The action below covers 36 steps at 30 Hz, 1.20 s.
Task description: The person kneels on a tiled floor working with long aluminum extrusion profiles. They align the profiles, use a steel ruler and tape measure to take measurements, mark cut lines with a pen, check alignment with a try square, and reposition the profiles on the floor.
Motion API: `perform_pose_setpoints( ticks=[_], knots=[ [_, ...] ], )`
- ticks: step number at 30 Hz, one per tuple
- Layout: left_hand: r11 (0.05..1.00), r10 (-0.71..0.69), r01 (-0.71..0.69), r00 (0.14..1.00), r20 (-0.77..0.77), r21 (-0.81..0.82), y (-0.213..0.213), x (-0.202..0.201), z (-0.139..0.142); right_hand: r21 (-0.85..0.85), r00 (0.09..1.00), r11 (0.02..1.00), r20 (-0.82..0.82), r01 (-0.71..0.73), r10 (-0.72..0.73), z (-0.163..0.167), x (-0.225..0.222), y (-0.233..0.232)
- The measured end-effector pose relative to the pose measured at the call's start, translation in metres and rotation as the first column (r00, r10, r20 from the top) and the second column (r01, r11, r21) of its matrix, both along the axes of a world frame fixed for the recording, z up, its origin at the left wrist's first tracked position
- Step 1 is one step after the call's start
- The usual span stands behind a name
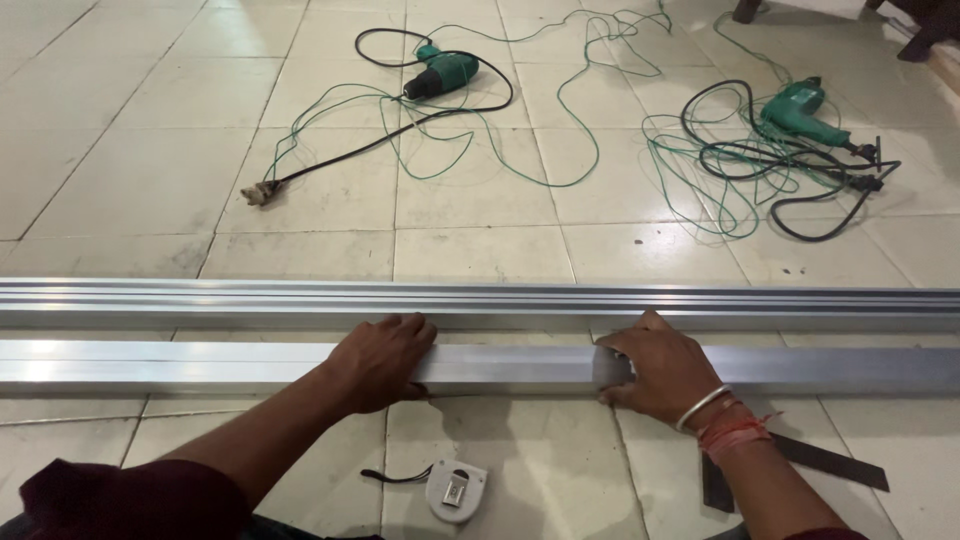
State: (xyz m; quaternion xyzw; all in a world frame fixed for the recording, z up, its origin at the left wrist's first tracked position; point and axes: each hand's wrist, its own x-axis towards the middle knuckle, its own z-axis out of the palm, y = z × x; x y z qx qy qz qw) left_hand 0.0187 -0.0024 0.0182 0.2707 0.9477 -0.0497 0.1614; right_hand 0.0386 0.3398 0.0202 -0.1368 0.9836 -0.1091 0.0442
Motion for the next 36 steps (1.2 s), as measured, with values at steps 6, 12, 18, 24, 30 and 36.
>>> perform_pose_setpoints(
  ticks=[6,12,18,24,30,36],
  knots=[
    [0.942,0.238,-0.233,0.971,0.009,0.240,-0.018,-0.022,0.002,-0.105,0.990,0.988,-0.071,0.117,-0.125,-0.001,-0.016,0.006],
    [0.965,0.217,-0.165,0.941,-0.260,0.206,-0.056,-0.054,-0.016,-0.102,0.930,0.994,-0.361,0.040,-0.075,-0.012,-0.043,0.014],
    [0.940,0.260,-0.264,0.965,0.048,0.219,-0.076,-0.072,-0.026,-0.008,0.990,0.995,-0.097,0.102,-0.102,-0.025,-0.069,0.029],
    [0.936,0.236,-0.250,0.968,0.087,0.247,-0.076,-0.085,-0.025,-0.046,0.985,0.999,-0.172,-0.026,0.017,-0.025,-0.087,0.038],
    [0.939,0.248,-0.238,0.969,-0.010,0.250,-0.071,-0.089,-0.032,-0.027,0.991,0.999,-0.124,0.045,-0.048,-0.024,-0.102,0.036],
    [0.909,0.288,-0.260,0.957,-0.040,0.326,-0.066,-0.100,-0.039,-0.070,0.971,0.998,-0.237,-0.005,-0.012,-0.040,-0.121,0.044]
  ],
)
